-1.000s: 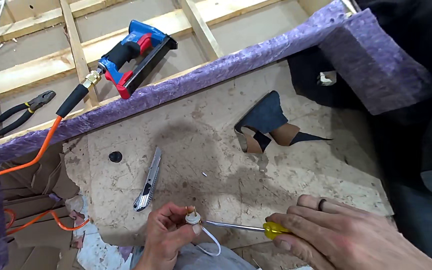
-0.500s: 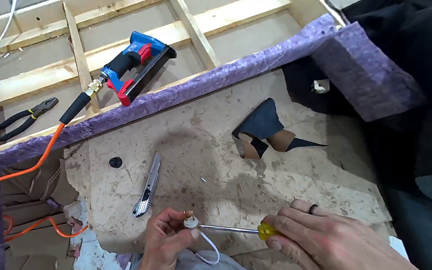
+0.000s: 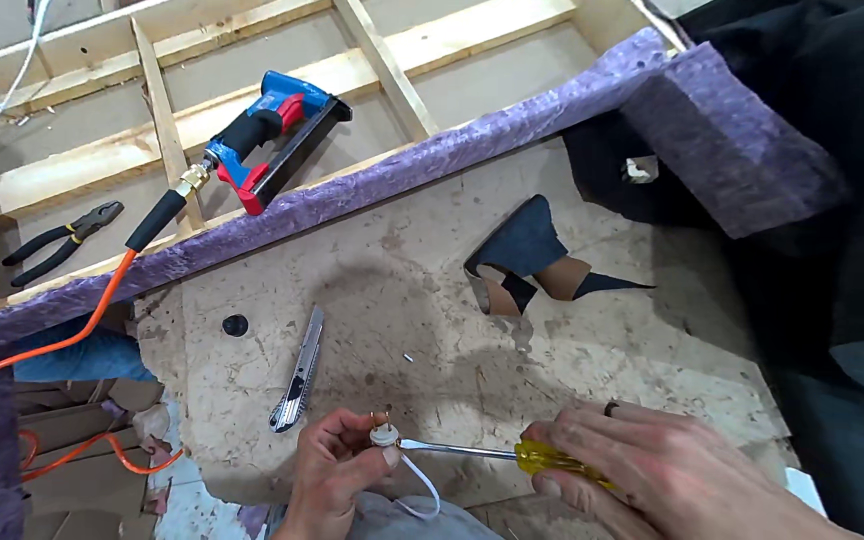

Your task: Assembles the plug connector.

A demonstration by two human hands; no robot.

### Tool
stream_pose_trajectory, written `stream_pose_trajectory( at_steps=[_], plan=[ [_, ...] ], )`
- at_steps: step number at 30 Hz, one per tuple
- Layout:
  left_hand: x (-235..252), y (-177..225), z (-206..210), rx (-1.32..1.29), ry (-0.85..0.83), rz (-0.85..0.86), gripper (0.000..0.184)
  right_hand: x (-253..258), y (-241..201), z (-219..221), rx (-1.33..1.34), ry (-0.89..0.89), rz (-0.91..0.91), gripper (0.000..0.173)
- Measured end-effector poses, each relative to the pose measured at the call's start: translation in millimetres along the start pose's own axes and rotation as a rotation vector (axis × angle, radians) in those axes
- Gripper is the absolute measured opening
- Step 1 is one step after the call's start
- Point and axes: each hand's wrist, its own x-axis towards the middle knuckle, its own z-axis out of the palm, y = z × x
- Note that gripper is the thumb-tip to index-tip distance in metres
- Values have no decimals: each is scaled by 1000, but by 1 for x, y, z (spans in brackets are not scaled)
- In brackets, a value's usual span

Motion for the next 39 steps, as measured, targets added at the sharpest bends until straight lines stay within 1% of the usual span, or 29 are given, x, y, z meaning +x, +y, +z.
stream_pose_trajectory(
  at_steps=[6,12,14,16,18,19,21,23,24,25,26,28,30,32,35,37,39],
  plan=[
    [0,1,-3,-17,-32,-5,23,0,4,5,170,-104,30,47],
    [-1,0,-9,6,-61,1,20,4,8,9,309,-180,77,44],
    [1,0,-10,19,-51,-1,21,4,8,11,271,-144,74,44],
    [3,1,-8,12,-57,-19,25,2,11,3,169,-78,57,43],
    [5,0,-8,-75,-56,-54,28,-4,21,3,100,-11,124,41],
    [6,0,-9,-139,-54,-75,28,-7,29,13,67,46,176,41],
    [7,-3,-11,-239,-79,-95,28,-6,45,50,5,182,276,42],
    [7,-6,-11,-273,-104,-86,28,3,43,83,17,289,312,41],
    [6,-6,-10,-273,-113,-79,28,9,32,91,93,329,305,39],
    [6,-6,-9,-271,-125,-76,28,16,14,92,243,378,293,34],
    [5,-6,-7,-269,-130,-77,27,23,-7,91,472,414,276,28],
    [4,-6,-2,-264,-129,-93,27,37,-48,92,899,375,263,20],
    [3,-6,0,-266,-126,-116,26,45,-70,101,1098,342,301,19],
    [3,-4,1,-264,-133,-127,25,48,-77,105,1160,372,321,16],
    [2,-3,1,-278,-153,-145,25,46,-80,104,1172,420,331,13],
    [2,-4,2,-292,-164,-137,24,44,-81,100,1131,425,349,15],
    [1,-6,3,-280,-147,-103,24,43,-84,98,1015,463,364,14]
  ],
)
